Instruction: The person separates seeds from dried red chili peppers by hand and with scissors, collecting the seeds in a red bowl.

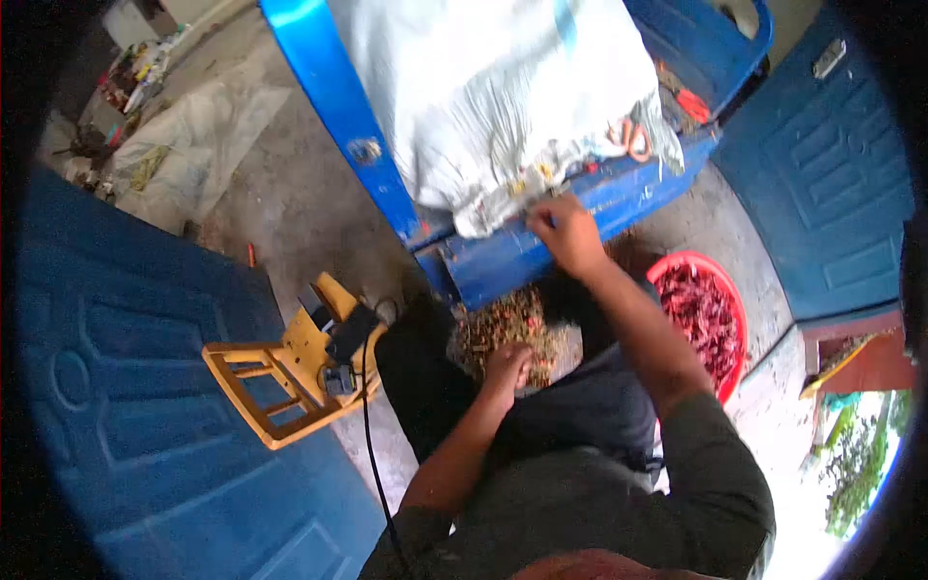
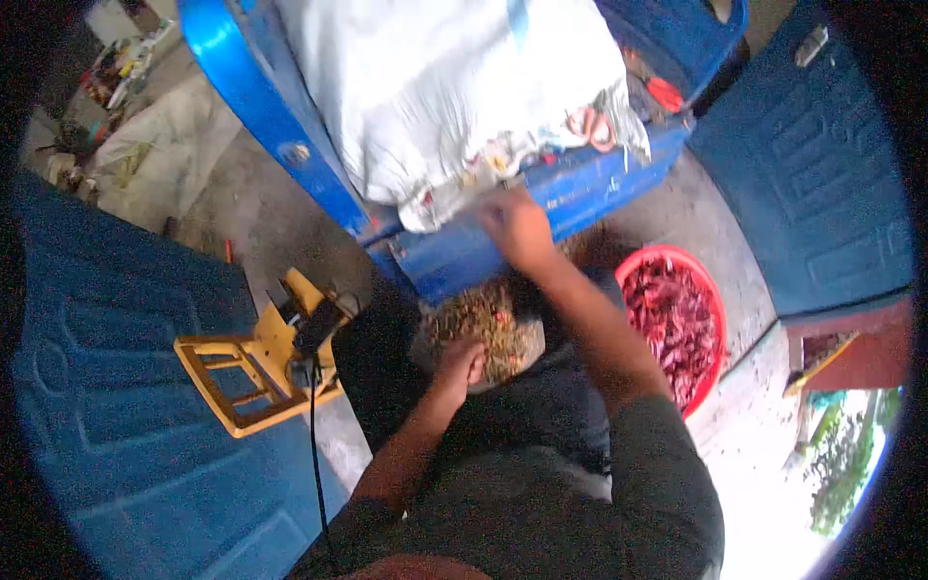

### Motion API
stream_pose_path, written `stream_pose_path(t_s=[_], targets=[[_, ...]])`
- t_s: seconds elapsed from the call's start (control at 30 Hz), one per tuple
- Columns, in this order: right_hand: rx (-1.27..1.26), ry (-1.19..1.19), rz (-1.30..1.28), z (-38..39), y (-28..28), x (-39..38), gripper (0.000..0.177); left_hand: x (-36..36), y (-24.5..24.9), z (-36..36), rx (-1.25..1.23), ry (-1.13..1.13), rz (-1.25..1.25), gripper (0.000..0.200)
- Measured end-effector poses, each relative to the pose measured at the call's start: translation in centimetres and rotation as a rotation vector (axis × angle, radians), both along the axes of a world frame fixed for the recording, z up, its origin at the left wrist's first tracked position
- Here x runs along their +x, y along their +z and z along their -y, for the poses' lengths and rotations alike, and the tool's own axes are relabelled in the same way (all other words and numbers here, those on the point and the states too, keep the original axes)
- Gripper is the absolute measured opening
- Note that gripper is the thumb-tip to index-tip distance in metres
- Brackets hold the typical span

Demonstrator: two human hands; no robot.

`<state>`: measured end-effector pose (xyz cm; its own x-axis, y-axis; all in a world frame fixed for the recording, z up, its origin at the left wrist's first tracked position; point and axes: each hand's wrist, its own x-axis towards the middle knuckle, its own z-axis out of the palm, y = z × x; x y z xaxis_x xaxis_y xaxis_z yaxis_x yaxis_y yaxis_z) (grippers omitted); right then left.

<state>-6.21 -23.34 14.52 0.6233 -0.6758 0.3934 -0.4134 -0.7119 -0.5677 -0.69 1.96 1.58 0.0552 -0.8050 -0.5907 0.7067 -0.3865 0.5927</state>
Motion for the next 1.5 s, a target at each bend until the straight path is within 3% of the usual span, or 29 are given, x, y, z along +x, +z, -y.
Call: stream_pose_path(t_s=[0.07, 0.13, 0.17, 0.2, 0.27, 0.3, 0.33, 0.4, 0.5, 0.67, 0.73, 0.77, 0.8, 0.83, 0.87, 0.93, 1.03, 1.17, 1.27, 1.33, 1.37, 1.43, 1.5], targets=[[0.168, -0.020, 0.029, -2.3, 0.1, -1.7, 0.013, 0.1, 0.4, 0.1, -0.026, -0.004, 0.072, 0.014], [0.808, 0.062, 0.099, -5.4, 0.3, -3.5, 0.011, 0.4, 0.7, 0.5, -0.031, 0.019, 0.056, 0.014], [0.922, 0.167, 0.143, -6.0, -3.5, -5.0, 0.013, 0.4, 0.9, 0.4, 0.012, 0.021, 0.023, 0.014], [1.037, 0.185, 0.015, -8.0, -1.0, -5.5, 0.011, 0.5, 1.0, 0.5, 0.001, 0.030, 0.027, 0.014], [1.188, 0.322, 0.016, -9.6, -5.3, -8.1, 0.018, 0.4, 1.3, 0.6, 0.038, 0.004, 0.079, 0.014], [1.105, 0.180, -0.186, -10.7, -4.6, -8.5, 0.025, 0.3, 1.2, 0.6, 0.050, -0.004, 0.179, 0.016], [1.097, 0.182, -0.183, -11.4, -4.3, -8.7, 0.025, 0.0, 0.9, 0.5, 0.044, -0.003, 0.184, 0.016], [1.323, 0.262, -0.218, -12.6, -4.1, -8.9, 0.029, -0.4, 1.1, 0.6, 0.045, 0.083, 0.085, 0.017], [1.392, 0.413, -0.172, -13.3, -4.9, -8.7, 0.028, 0.2, 2.4, 0.2, 0.039, 0.040, 0.049, 0.019], [1.373, 0.387, -0.032, -15.5, -7.5, -8.5, 0.025, 0.5, -0.3, -0.3, 0.006, 0.117, 0.071, 0.020], [1.138, 0.414, 0.042, -16.7, -6.6, -8.1, 0.021, 0.6, -2.0, -0.5, -0.016, 0.163, 0.052, 0.020], [1.141, 0.410, 0.047, -17.2, -6.4, -7.8, 0.021, 0.8, -3.3, -0.6, -0.048, 0.190, 0.005, 0.020], [0.949, 0.435, 0.084, -17.4, -6.2, -7.6, 0.022, 0.8, -4.2, -0.5, -0.083, 0.218, -0.043, 0.020], [0.759, 0.456, 0.119, -17.5, -6.2, -7.5, 0.022, 0.8, -2.2, -0.3, -0.080, 0.213, -0.042, 0.020], [0.762, 0.451, 0.122, -17.6, -6.3, -7.4, 0.022, 0.7, -0.2, 0.0, 0.065, 0.229, -0.042, 0.021], [0.662, 0.333, -0.091, -17.6, -6.7, -7.3, 0.024, 0.5, 1.3, 0.3, 0.211, 0.242, -0.039, 0.022], [0.484, 0.113, -0.033, -17.7, -8.6, -6.9, 0.025, 0.2, 0.9, 0.5, 0.202, 0.176, 0.093, 0.024], [0.437, -0.050, 0.014, -17.3, -10.8, -6.8, 0.025, 0.4, -2.6, 1.3, 0.183, 0.112, 0.180, 0.023], [0.464, -0.152, 0.004, -16.8, -14.1, -7.3, 0.028, 0.4, -1.9, 1.7, 0.155, 0.030, 0.296, 0.021], [0.720, -0.205, -0.004, -16.7, -14.0, -7.2, 0.027, 0.2, -1.5, 1.7, 0.194, -0.032, 0.366, 0.021], [0.720, -0.205, -0.007, -16.5, -13.9, -7.2, 0.027, -0.1, -1.4, 1.7, 0.135, 0.002, 0.377, 0.022], [1.332, -0.277, 0.205, -16.2, -12.8, -7.0, 0.025, -0.1, -1.9, 1.6, 0.079, 0.036, 0.387, 0.023], [1.390, -0.312, 0.250, -16.3, -11.7, -6.8, 0.025, 0.3, -2.0, 1.5, 0.120, -0.016, 0.339, 0.023]])
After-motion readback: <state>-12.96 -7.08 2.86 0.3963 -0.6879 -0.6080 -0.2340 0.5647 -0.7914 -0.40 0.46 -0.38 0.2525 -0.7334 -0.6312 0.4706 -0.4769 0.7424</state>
